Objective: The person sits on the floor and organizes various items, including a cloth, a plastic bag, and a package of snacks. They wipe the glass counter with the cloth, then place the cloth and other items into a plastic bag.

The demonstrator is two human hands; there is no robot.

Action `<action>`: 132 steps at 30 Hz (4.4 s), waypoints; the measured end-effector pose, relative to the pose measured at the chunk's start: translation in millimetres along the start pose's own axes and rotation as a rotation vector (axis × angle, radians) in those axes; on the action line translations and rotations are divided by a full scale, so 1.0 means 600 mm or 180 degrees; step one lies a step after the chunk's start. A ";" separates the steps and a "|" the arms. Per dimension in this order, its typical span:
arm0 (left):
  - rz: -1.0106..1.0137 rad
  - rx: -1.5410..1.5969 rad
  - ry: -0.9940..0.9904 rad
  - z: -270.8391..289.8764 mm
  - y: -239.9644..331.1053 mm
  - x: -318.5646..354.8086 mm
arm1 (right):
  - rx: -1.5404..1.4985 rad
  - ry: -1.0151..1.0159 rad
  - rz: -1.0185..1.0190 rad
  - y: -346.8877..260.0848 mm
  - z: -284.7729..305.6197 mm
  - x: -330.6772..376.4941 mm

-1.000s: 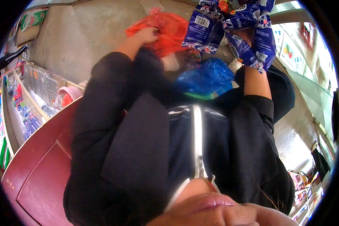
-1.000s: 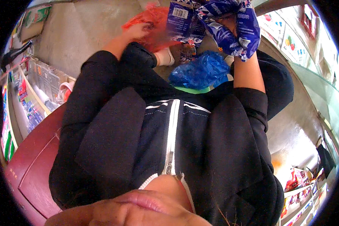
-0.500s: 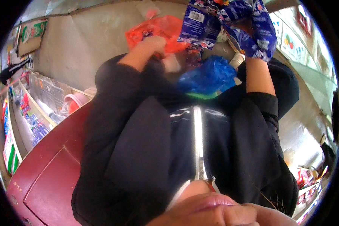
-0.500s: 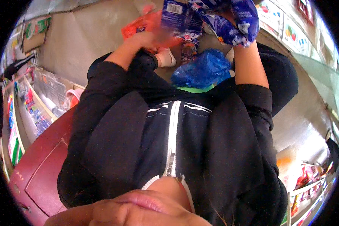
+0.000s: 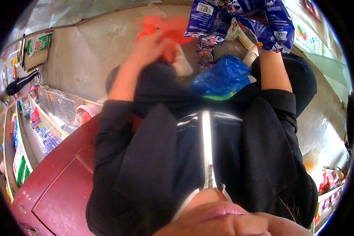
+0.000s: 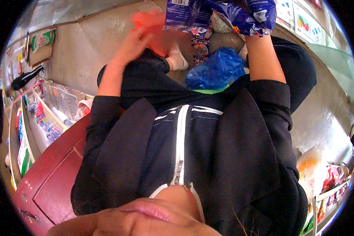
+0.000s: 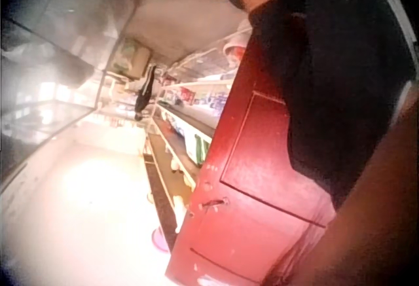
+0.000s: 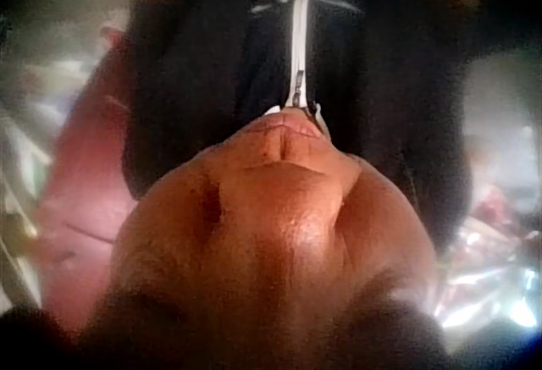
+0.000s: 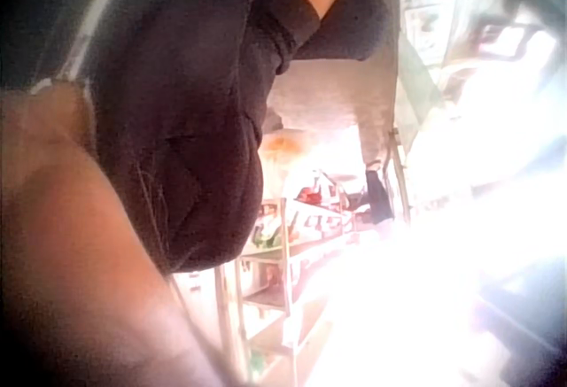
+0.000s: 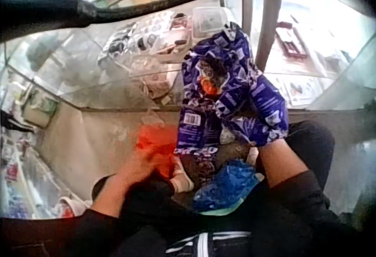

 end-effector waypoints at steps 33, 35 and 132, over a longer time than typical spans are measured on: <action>0.2056 -0.0555 -0.0567 -0.102 -0.341 -0.093 | -0.0196 -0.0058 -0.0143 0.028 0.003 -0.003; 0.1797 -0.0609 -0.0841 -0.049 -0.233 -0.112 | -0.0084 0.0079 -0.0052 0.009 0.018 0.021; -0.0705 0.3237 -0.0628 0.059 0.045 0.027 | -0.1186 0.1202 -0.0485 0.320 0.040 -0.025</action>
Point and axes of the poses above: each hand's wrist, its own x-axis away from the middle knuckle, its own z-axis out of the back of the hand, y = z × x, the point moved 3 cm from there along -x, towards the middle knuckle, and after that the axes turned 8 degrees about -y, right-handed, at the moved point
